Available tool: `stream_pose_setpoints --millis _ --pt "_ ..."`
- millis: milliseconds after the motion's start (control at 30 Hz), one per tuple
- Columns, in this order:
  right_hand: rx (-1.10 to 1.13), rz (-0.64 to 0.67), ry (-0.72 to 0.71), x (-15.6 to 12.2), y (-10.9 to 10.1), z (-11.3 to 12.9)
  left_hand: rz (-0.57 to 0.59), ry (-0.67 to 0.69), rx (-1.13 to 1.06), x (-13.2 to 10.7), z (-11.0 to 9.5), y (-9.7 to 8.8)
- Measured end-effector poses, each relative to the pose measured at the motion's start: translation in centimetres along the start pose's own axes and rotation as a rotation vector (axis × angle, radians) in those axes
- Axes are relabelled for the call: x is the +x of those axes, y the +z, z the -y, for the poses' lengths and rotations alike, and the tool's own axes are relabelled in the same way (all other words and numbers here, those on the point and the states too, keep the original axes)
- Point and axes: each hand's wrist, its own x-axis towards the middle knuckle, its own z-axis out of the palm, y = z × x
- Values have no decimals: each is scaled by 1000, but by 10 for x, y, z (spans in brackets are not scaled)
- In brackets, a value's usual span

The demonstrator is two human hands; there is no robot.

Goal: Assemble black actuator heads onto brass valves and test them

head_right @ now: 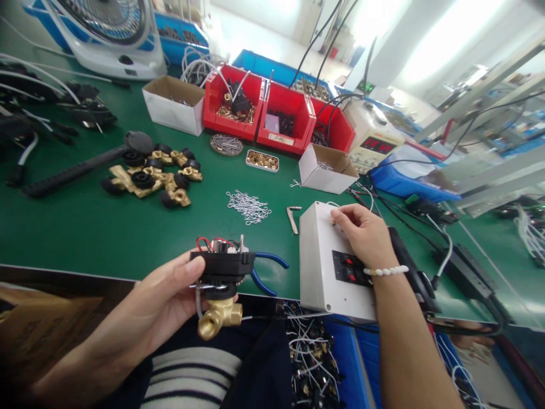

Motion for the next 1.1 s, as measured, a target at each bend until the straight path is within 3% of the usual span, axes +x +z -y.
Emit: stream_pose_setpoints --millis 600,1100 --pt "50 112 -49 0 -2 3 -36 36 35 -2 0 1" --pt "11 68 -31 5 1 -1 -43 19 58 -2 0 2"
